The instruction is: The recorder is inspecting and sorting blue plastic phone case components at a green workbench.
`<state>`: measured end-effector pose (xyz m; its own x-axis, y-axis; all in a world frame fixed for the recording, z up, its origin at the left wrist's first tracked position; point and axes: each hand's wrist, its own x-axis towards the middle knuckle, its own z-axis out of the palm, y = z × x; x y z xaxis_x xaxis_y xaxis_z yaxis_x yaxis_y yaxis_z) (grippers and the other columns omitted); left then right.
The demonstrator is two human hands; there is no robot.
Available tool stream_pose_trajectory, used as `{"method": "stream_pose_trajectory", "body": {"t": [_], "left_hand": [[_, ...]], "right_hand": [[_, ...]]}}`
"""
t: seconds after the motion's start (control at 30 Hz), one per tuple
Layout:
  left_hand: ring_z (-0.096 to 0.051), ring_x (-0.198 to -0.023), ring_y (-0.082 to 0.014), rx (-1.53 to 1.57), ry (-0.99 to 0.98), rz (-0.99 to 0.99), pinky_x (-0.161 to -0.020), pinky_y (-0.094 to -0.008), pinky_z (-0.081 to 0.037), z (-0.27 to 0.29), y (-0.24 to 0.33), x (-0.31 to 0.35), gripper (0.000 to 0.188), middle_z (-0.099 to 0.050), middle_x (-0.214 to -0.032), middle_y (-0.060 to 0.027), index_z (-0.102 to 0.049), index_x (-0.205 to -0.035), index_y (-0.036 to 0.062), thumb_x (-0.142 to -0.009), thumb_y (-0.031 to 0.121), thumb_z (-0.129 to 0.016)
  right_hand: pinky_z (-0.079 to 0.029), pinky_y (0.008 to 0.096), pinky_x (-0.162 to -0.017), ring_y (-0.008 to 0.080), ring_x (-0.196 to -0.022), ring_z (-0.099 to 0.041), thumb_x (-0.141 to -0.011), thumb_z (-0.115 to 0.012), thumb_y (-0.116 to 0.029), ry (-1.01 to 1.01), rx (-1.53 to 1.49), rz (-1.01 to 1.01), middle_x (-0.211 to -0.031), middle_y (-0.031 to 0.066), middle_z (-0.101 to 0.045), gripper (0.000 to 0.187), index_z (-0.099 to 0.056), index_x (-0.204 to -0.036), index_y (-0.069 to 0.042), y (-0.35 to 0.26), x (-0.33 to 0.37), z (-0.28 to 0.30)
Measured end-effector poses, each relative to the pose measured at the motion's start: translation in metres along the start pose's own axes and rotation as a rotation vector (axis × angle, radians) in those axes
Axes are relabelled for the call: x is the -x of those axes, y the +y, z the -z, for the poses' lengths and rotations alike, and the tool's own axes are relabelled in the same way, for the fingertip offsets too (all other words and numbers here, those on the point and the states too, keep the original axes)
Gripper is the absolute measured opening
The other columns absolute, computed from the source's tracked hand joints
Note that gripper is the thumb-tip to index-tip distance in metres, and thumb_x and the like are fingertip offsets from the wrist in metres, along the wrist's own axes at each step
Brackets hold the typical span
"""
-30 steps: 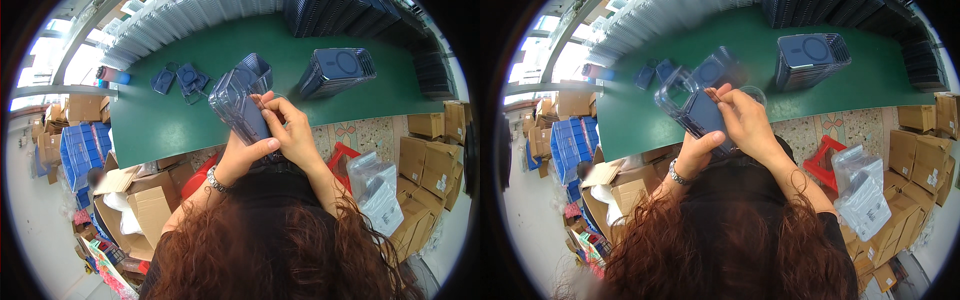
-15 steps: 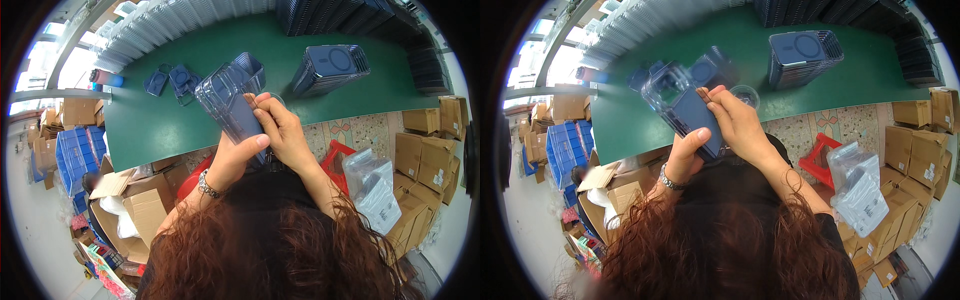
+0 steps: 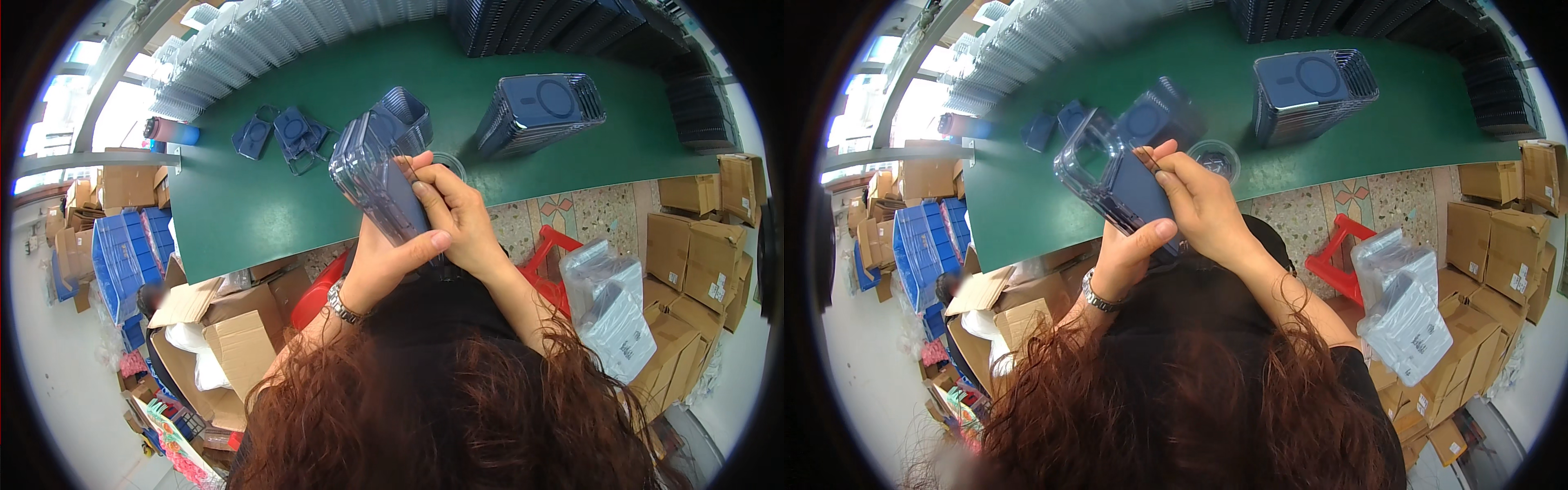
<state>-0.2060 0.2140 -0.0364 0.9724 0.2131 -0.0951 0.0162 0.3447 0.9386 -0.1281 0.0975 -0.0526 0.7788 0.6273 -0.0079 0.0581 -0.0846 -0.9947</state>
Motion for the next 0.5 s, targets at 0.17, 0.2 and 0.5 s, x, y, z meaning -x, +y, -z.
{"method": "stream_pose_trajectory", "body": {"t": [0.17, 0.2, 0.5], "left_hand": [[-0.036, -0.14, -0.0273, 0.04, 0.07, 0.018, -0.116, -0.0432, -0.031, 0.003, -0.011, -0.007, 0.108, -0.035, -0.151, -0.0179, -0.023, -0.151, -0.0028, -0.072, 0.035, -0.087], [-0.036, -0.14, -0.0273, 0.036, 0.065, 0.022, -0.116, -0.0432, -0.031, 0.003, -0.012, -0.008, 0.108, -0.035, -0.151, -0.0179, -0.023, -0.151, -0.0028, -0.072, 0.035, -0.087], [-0.062, -0.111, -0.0273, -1.228, 0.298, -0.208, -0.091, -0.0461, -0.052, 0.065, 0.003, -0.07, 0.093, -0.058, -0.125, -0.0153, -0.04, -0.142, 0.004, -0.067, 0.033, -0.089]], "right_hand": [[-0.049, 0.0334, -0.077, 0.0195, -0.084, -0.063, -0.102, -0.053, -0.015, 0.025, -0.084, -0.064, -0.092, 0.0111, -0.067, 0.017, -0.061, -0.106, 0.0, 0.013, -0.007, 0.0], [-0.049, 0.0335, -0.077, 0.0186, -0.085, -0.063, -0.102, -0.052, -0.016, 0.023, -0.095, -0.064, -0.093, 0.0105, -0.068, 0.018, -0.061, -0.106, 0.0, 0.017, -0.008, -0.002], [-0.05, 0.0362, -0.08, 0.0235, -0.087, -0.062, -0.096, -0.061, -0.016, 0.035, 0.325, -0.028, -0.092, 0.0106, -0.066, 0.018, -0.065, -0.1, 0.001, 0.135, -0.029, 0.034]]}}
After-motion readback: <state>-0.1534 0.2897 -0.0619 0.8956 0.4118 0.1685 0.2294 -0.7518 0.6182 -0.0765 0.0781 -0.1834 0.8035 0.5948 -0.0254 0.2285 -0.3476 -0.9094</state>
